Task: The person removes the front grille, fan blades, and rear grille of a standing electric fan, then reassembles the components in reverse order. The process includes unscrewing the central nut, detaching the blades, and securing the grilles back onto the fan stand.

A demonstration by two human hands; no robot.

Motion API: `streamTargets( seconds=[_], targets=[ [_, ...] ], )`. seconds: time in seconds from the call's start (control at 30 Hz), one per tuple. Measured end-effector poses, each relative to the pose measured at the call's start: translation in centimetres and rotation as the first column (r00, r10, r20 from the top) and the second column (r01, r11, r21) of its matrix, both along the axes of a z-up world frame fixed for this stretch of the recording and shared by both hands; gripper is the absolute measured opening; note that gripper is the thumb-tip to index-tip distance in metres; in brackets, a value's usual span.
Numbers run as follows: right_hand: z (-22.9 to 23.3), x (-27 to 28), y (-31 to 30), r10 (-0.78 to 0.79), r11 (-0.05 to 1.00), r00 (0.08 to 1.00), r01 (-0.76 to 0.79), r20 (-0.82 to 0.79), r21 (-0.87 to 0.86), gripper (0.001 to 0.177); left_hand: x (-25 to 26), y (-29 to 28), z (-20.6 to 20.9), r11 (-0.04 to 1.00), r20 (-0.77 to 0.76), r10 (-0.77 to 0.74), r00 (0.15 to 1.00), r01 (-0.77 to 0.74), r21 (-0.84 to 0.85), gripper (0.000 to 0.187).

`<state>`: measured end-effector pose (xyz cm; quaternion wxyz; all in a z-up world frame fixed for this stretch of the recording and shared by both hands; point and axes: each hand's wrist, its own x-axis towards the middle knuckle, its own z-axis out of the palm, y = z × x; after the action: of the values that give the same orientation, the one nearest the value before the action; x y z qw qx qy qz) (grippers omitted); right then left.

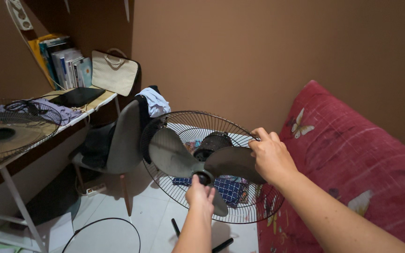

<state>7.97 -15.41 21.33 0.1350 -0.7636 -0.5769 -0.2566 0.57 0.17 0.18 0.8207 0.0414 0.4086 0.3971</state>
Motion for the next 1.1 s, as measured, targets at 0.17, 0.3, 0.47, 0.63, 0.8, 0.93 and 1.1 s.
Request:
streamTargets(
  seconds=[0.17,0.3,0.47,0.63,0.8,0.93,1.1],
  targets=[
    [0.1,-0.2,-0.1,-0.003,1.0,1.0,0.003,-0.009,0.001,0.014,1.7,1.1,-2.1,0.983,-0.093,-0.006,0.996,0.023,0.181,0.04],
    [0.3,-0.2,-0.1,0.008,1.0,1.0,-0.008,-0.006,-0.004,0.014,1.3,-0.1,-2.1,0.917,-0.155,0.145,0.977,-0.074,0.393,0.053],
    [0.0,-0.1,-0.1,0.013,1.0,1.0,-0.013,-0.001,0.002,0.011,-0.6,-0.7,0.0,0.994,-0.113,0.0,0.994,0.012,0.105,0.038],
    [-0.1,0.0,-0.1,-0.005,1.0,1.0,0.005,-0.005,-0.003,0.013,-1.4,-1.3,1.5,0.99,-0.093,-0.039,0.995,0.051,0.129,0.036],
    [-0.1,0.0,-0.1,0.006,1.0,1.0,-0.006,0.003,0.005,0.014,-1.9,-1.5,1.4,0.99,-0.026,0.133,0.991,-0.131,0.055,0.033],
    [0.0,0.0,0.1,-0.009,1.0,1.0,0.009,-0.007,-0.002,0.013,-1.2,-0.8,0.7,0.995,0.115,0.082,0.99,-0.087,0.04,0.034],
    [-0.1,-0.2,0.0,-0.014,1.0,1.0,0.014,-0.011,-0.001,0.012,0.3,0.3,-1.0,0.995,0.107,0.096,0.99,-0.099,0.026,0.032]
  ],
)
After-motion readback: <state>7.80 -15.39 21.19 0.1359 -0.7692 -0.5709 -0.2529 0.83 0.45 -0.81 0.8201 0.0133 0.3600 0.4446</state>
